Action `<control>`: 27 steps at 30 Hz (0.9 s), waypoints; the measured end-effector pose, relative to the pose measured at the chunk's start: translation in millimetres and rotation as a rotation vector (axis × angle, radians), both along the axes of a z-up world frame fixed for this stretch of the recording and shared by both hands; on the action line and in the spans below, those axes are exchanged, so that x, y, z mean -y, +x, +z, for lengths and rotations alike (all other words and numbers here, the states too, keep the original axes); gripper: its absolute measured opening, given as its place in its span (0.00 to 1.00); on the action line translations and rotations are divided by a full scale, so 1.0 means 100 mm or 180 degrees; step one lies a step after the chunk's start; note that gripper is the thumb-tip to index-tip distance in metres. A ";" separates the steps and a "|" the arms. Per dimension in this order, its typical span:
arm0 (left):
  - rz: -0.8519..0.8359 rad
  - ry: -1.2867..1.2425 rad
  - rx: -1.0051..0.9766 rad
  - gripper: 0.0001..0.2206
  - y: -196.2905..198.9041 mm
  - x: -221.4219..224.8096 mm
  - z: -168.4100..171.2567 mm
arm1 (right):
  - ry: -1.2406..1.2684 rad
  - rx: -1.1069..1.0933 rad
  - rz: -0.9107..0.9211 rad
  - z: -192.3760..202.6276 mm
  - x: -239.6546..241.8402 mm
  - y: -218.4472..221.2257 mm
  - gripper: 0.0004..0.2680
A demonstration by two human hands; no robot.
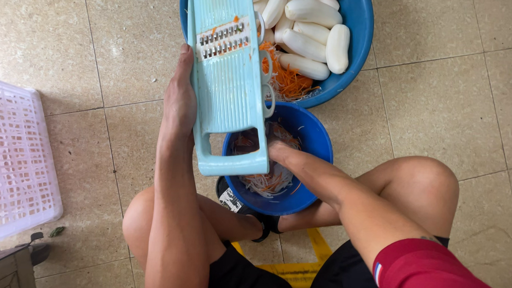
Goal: The person shreds radishes and carrots using a hand grater over a blue bucket while sitting on the floor.
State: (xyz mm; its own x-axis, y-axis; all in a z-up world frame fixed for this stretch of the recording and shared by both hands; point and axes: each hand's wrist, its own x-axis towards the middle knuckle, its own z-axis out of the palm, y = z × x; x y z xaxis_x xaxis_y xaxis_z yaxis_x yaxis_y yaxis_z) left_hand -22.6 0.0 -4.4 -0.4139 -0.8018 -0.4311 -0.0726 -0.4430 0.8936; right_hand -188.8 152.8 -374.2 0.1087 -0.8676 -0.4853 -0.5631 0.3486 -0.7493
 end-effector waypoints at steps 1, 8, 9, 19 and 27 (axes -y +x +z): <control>0.0041 0.0007 0.0063 0.39 -0.01 0.00 -0.01 | 0.0023 -0.0030 0.0084 -0.05 0.03 -0.01 0.17; 0.0085 0.0094 -0.0309 0.35 0.01 0.06 -0.02 | 0.0231 -0.0153 0.0681 -0.35 -0.04 0.05 0.17; 0.0105 0.0144 -0.0224 0.35 0.04 0.05 -0.02 | 0.0268 -0.0175 0.0799 -0.38 -0.08 0.07 0.17; 0.0054 -0.0008 -0.0244 0.38 -0.01 0.10 -0.09 | 0.0202 -0.0903 0.1544 -0.13 -0.53 -0.23 0.18; -0.0125 -0.0302 -0.0456 0.39 0.04 0.07 -0.27 | 0.0383 -0.0318 0.0171 0.78 -0.60 -0.56 0.24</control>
